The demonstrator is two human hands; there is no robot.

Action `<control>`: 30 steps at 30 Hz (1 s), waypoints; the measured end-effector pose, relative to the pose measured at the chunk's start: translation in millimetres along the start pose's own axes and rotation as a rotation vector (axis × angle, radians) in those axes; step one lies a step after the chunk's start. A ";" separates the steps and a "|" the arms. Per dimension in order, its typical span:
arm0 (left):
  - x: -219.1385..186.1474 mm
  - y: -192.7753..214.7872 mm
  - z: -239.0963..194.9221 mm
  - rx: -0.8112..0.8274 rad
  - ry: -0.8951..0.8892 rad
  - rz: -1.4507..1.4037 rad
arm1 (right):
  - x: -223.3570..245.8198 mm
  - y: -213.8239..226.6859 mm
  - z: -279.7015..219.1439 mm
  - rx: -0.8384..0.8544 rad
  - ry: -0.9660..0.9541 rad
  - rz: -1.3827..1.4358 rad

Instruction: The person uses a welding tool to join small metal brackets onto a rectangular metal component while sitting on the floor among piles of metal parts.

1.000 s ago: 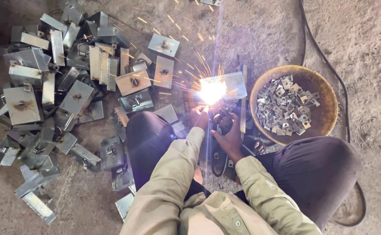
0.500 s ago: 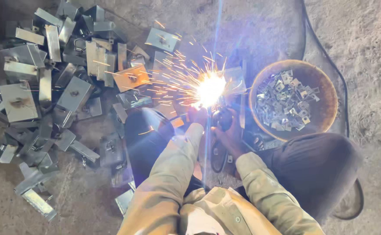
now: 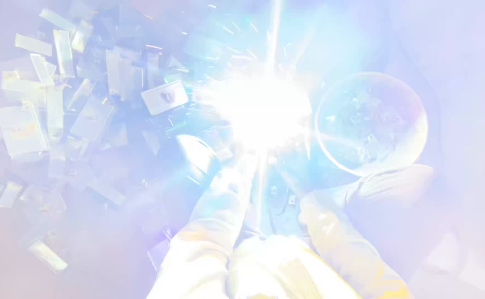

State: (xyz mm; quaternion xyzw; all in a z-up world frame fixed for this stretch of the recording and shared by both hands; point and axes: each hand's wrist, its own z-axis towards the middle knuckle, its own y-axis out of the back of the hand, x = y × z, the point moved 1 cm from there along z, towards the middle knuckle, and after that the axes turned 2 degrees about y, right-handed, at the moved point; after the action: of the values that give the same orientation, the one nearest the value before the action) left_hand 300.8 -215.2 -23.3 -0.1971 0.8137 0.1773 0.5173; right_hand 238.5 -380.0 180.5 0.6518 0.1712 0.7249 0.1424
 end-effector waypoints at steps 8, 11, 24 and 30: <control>-14.7 0.4 -2.2 -0.145 -0.091 0.195 | -38.1 11.2 18.3 -0.232 -0.054 0.480; -24.2 3.0 -10.3 -0.147 -0.097 0.211 | -41.6 14.0 16.3 -0.245 -0.092 0.471; -116.1 30.0 67.4 -0.072 -0.528 0.674 | -53.2 43.3 8.7 -0.266 -0.196 0.411; -99.6 47.6 68.2 0.076 -0.087 0.717 | -56.4 60.5 10.2 -0.317 -0.224 0.396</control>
State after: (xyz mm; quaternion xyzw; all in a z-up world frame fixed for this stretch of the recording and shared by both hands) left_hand 368.1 -127.0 44.1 0.1277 0.8144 0.3253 0.4633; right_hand 255.8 -458.0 157.0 0.7181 -0.0920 0.6800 0.1161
